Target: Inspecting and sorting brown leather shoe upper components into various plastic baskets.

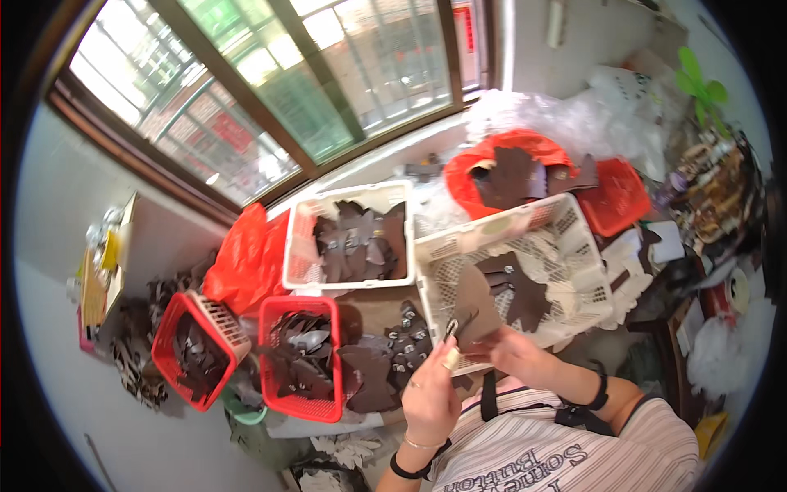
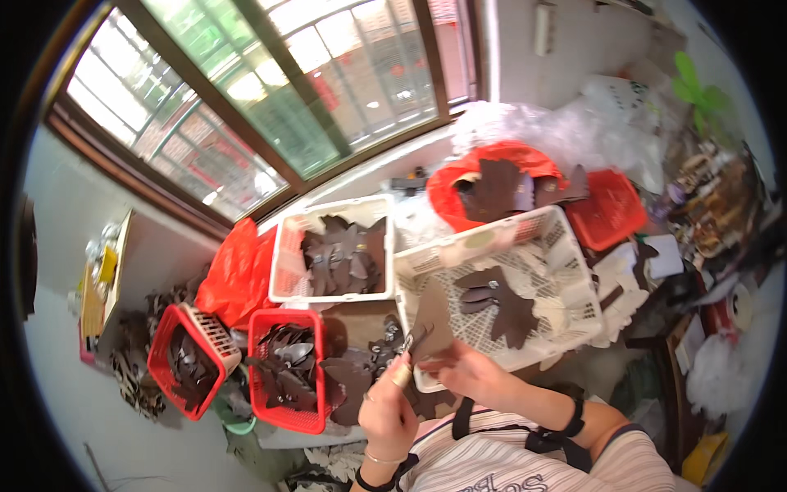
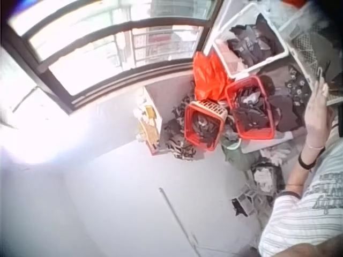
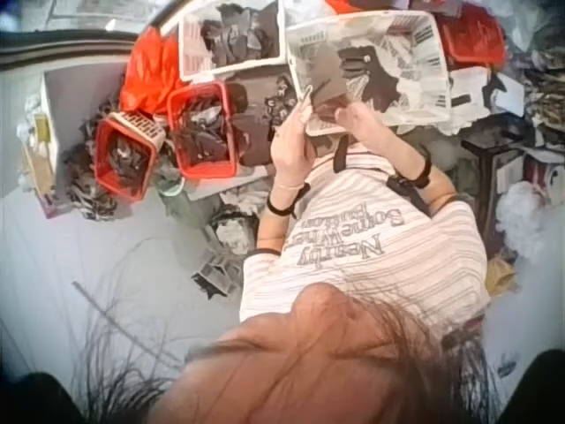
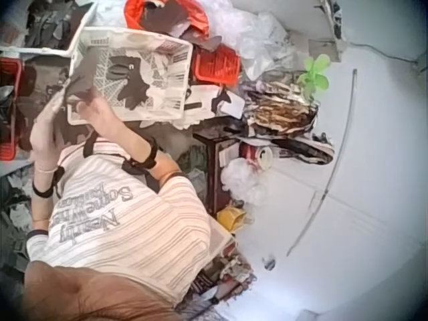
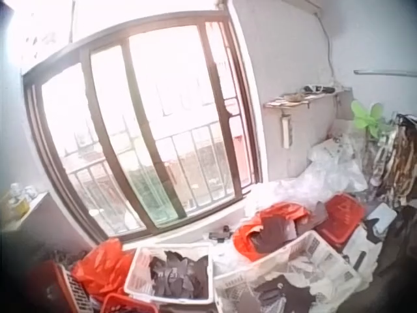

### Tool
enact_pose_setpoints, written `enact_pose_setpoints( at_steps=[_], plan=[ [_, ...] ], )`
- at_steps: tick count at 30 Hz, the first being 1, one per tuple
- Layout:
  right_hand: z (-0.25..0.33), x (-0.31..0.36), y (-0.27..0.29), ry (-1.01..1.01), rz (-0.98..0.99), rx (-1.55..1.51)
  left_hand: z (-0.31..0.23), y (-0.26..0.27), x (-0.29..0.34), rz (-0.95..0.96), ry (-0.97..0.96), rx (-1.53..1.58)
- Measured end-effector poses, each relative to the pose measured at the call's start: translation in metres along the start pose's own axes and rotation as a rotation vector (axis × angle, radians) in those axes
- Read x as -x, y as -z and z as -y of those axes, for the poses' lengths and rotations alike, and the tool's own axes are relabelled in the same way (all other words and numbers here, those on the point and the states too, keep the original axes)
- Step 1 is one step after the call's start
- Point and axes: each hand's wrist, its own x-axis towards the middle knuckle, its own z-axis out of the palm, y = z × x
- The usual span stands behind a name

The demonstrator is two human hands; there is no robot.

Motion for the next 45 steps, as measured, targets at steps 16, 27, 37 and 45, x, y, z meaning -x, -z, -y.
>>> enact_pose_setpoints(
  at_steps=[16, 27, 37, 45],
  plan=[
    [0.021, 0.027, 0.001, 0.163, 0.257, 0.887, -0.029, 0.004, 0.010, -0.279, 0.287, 0.391],
    [0.051, 0.039, -0.007, 1.266, 0.334, 1.565, -0.017, 0.052, 0.027, 0.327, 0.412, 1.004],
    [0.039, 0.038, -0.010, 1.132, 0.231, 1.458, -0.050, 0.044, 0.020, 0.139, 0.102, 0.226],
    [0.019, 0.036, -0.010, 1.045, 0.305, 1.395, -0.046, 0.022, 0.055, -0.030, 0.242, 0.329]
  ],
)
